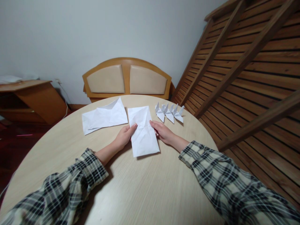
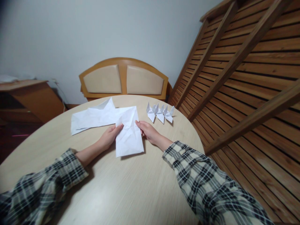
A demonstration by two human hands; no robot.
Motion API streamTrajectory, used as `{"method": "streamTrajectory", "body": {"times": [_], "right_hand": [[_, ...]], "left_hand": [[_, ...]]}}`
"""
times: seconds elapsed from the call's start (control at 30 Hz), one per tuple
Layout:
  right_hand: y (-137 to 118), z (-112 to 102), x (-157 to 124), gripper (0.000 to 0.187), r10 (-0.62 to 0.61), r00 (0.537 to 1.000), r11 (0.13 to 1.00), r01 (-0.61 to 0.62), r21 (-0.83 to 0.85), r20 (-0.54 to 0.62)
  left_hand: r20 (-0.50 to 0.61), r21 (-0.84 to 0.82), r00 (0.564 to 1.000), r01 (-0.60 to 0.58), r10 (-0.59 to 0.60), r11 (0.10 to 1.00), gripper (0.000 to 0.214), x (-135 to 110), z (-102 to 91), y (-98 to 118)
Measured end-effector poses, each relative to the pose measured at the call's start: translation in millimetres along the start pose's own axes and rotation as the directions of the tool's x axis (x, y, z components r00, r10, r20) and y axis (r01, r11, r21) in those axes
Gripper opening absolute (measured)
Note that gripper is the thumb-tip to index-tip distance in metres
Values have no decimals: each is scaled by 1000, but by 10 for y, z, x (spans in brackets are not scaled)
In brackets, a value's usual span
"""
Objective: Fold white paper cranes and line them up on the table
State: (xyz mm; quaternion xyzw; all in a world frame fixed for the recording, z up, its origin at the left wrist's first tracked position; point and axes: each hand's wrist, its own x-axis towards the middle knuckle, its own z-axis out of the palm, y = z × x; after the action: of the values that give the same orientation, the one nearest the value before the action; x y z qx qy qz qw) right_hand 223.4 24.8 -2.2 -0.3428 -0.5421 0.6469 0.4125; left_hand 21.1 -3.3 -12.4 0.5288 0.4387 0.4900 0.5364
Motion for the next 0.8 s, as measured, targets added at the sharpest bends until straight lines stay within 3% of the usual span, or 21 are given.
{"method": "streamTrajectory", "body": {"times": [0.23, 0.37, 0.5, 0.6, 0.8], "right_hand": [[23, 27, -22, 50, 94, 984, 994, -84, -71, 152], [50, -4, -6, 41, 83, 987, 991, -67, -118, 136], [67, -14, 5, 35, 75, 994, 990, -65, -124, 79], [63, -9, 2, 33, 80, 993, 990, -68, -127, 90], [53, -6, -12, 33, 86, 985, 989, -66, -133, 151]], "left_hand": [[-147, -160, 988, -71, 47, 985, 52, 51, 10, 5], [-195, -238, 980, -78, 31, 968, 52, 45, 36, 51], [-204, -196, 979, -33, -8, 980, 43, 39, 19, 47], [-150, -182, 988, -5, -22, 983, 40, 25, 16, 54], [-121, -204, 992, -70, 46, 976, 55, 1, 47, 74]]}}
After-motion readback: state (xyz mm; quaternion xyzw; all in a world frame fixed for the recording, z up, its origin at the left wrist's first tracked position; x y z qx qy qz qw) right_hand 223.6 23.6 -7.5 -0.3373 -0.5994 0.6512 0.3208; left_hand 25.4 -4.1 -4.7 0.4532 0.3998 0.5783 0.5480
